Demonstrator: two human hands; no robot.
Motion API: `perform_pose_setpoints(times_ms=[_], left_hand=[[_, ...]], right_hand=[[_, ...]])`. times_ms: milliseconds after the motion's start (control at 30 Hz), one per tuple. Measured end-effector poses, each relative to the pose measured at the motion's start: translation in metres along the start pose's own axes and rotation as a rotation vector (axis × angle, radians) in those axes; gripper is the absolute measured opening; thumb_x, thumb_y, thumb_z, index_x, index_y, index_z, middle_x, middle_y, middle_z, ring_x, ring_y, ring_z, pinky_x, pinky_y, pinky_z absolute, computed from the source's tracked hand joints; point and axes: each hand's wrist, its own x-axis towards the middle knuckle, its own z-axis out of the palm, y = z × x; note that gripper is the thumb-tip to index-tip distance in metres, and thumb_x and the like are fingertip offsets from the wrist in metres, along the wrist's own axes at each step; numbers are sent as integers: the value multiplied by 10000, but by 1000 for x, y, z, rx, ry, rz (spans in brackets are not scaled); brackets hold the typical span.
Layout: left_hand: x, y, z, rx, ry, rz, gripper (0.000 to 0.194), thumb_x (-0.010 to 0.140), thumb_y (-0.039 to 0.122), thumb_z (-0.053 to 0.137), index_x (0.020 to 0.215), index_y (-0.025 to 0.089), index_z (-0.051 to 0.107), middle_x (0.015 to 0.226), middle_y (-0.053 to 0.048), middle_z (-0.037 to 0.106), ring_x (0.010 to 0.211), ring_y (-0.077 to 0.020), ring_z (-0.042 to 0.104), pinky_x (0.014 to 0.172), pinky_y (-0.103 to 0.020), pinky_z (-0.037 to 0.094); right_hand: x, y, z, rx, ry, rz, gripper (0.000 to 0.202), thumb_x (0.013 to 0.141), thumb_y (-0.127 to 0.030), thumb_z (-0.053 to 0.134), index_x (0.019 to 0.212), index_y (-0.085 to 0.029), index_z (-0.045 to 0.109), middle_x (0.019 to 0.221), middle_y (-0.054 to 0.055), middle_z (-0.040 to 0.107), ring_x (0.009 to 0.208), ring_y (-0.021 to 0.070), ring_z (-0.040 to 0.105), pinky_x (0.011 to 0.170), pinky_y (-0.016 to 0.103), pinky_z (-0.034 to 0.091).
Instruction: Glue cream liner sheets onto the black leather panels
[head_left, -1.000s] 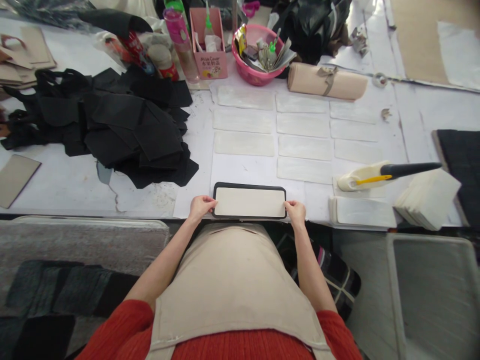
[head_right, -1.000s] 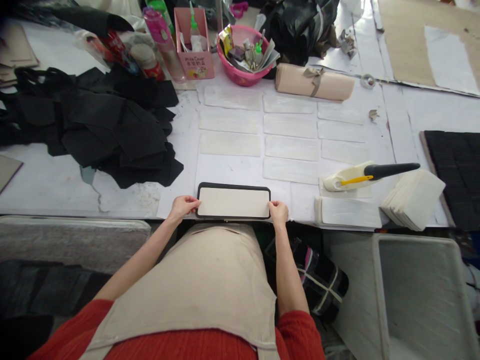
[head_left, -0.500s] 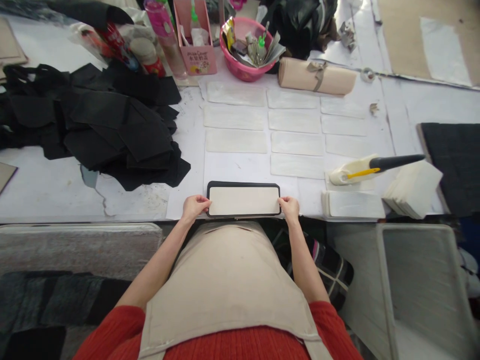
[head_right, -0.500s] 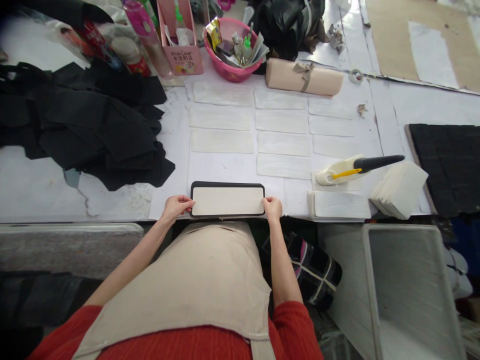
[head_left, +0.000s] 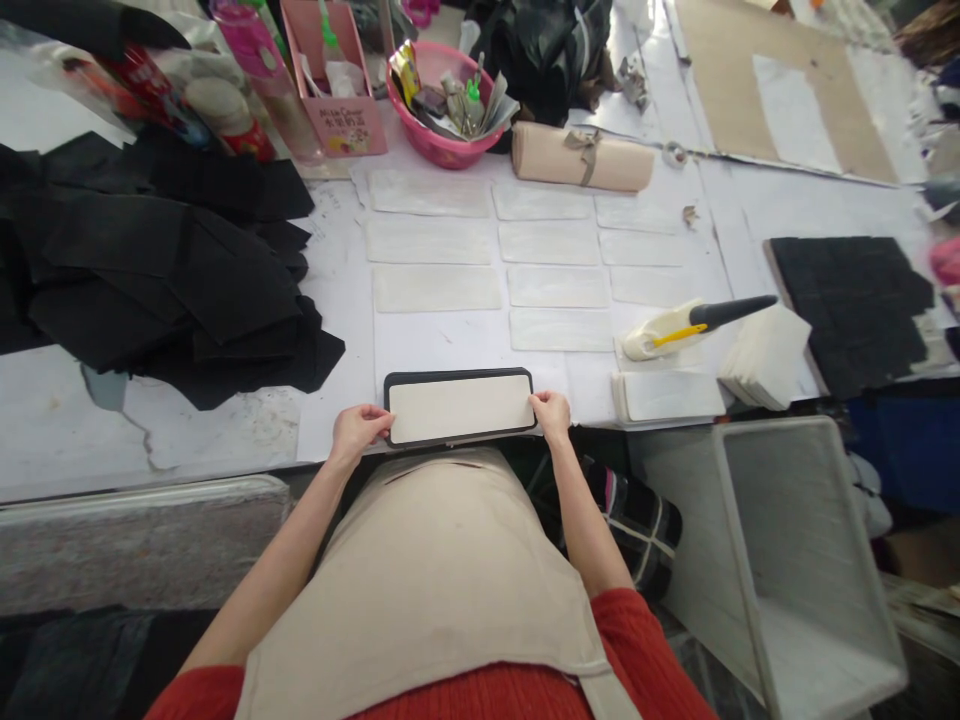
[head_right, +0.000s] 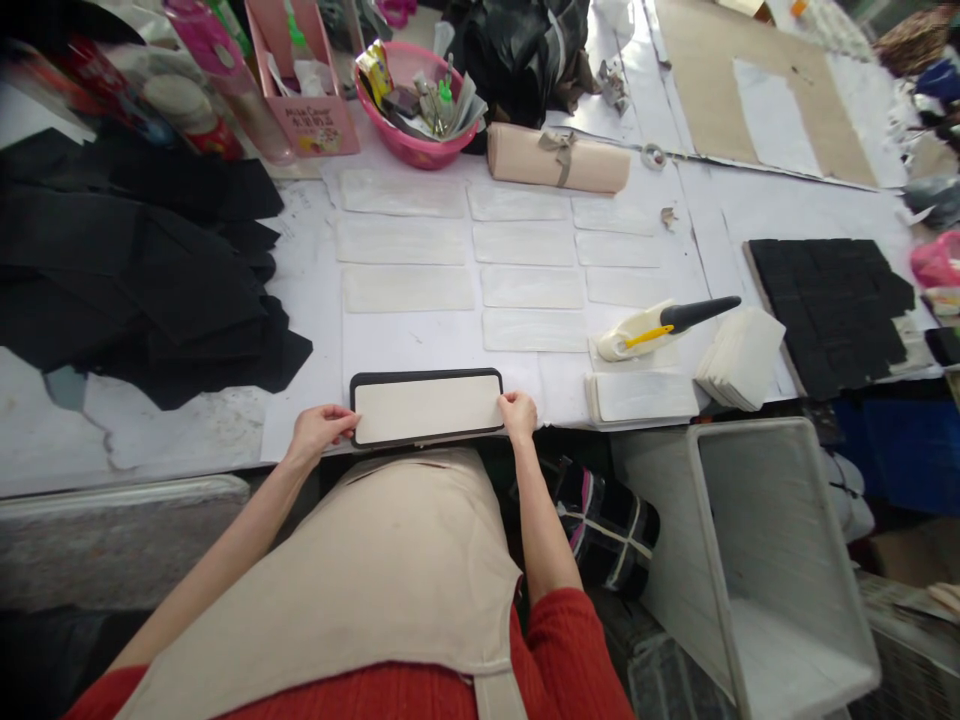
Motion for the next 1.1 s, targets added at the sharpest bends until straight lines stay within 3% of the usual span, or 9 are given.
perform_pose_setpoints(times_ms=[1100], left_hand=[[5, -6, 1, -11, -25, 11, 298, 519, 392, 753, 655, 153, 640, 535, -28, 644, 467, -142, 590, 407, -213, 405]], right_hand=[[1, -4, 4, -26, 44, 50, 195, 756, -309, 607, 858, -193, 726, 915, 87, 745, 875, 236, 677, 767, 283, 474]])
